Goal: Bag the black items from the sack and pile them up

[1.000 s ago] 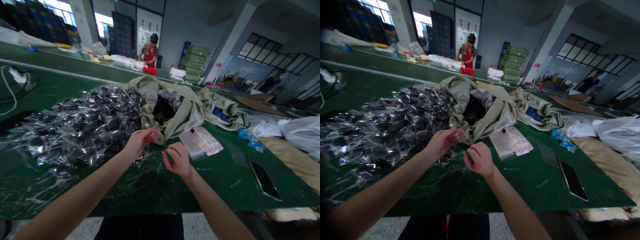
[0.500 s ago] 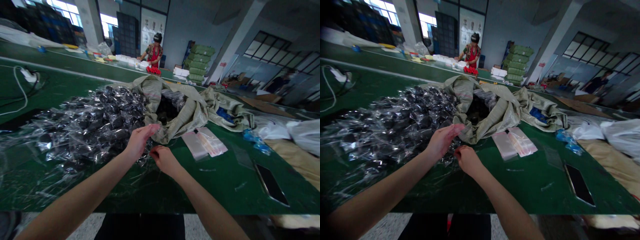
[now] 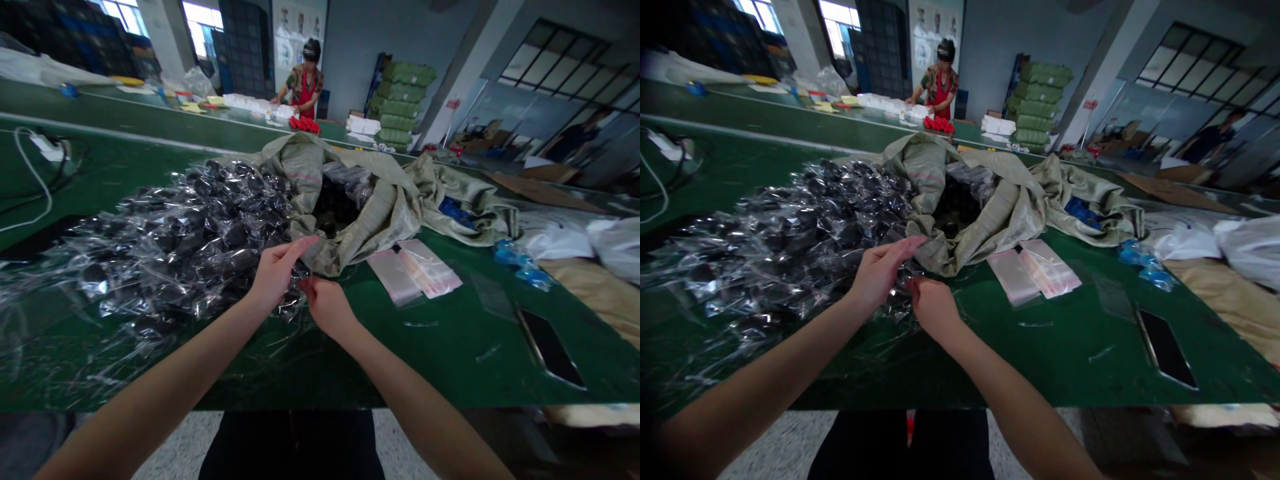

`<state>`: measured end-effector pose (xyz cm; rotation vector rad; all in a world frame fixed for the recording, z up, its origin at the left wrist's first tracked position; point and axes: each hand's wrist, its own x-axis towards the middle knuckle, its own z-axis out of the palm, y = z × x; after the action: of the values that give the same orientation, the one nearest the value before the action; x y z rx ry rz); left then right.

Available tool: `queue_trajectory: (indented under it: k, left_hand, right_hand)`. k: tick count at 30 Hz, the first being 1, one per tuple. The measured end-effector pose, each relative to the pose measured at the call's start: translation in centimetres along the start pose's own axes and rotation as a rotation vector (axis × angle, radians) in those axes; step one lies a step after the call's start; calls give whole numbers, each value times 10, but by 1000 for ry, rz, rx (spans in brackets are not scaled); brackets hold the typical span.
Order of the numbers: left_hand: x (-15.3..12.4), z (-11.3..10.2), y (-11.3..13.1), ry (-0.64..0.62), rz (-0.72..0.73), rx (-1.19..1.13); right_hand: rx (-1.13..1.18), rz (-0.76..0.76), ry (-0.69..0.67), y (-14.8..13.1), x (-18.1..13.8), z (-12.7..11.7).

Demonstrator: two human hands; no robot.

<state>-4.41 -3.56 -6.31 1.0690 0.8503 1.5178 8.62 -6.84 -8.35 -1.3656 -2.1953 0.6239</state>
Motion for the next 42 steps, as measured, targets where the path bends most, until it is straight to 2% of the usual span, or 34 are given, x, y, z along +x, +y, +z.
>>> queue_trajectory:
  k: [2,3,4,8,11,12,14,17,20,23,28,30,32,34,38,40,42]
  left_hand:
    - [6,-4,4,28,62,27]
    - [7,-5,6,34,78,25]
    - [8,-3,6,33,85,22]
    - [4,9,1,5,41,25]
    - [2,15,-5,20,3,18]
    - [3,15,-6,21,1,17]
    - [7,11,-5,16,22,37]
    - [15,3,3,34,84,112]
    - [21,-2,13,58,109,209]
    - [22,2,18,42,103,267]
    - [13,19,10,54,20,107]
    - [10,24,7,24,4,75]
    - [10,24,6,5,8,69]
    - [13,21,8,8,32,78]
    - [22,12,14,21,105,205]
    - [24,9,17,30,122,298]
    - [25,9,18,34,117,370]
  right_hand:
    - [-42,-173,-198,2,-10,-9]
    - [-30,-231,-238,2,-13,-12]
    - [-3,-243,-215,1,-15,-14]
    - [185,-134,87,-4,-9,-5]
    - [177,-181,144,-4,-4,5]
    - [128,-218,110,-3,-4,7]
    - [-23,-302,-39,-1,-9,4]
    - [-276,-355,-258,-1,-22,-14]
    - [-346,-328,-275,-7,-34,-34]
    - [-288,-277,-201,-16,-36,-41]
    - [-37,-106,48,-18,-19,-18]
    - [118,-89,41,-13,-12,-9]
    - [191,-116,-27,-8,-9,-6]
    - [99,-163,-100,-2,-10,-8]
    - [-274,-219,-195,3,-15,-20]
    - [-354,-190,-179,1,-17,-27]
    - [-354,-161,-81,-3,-17,-35]
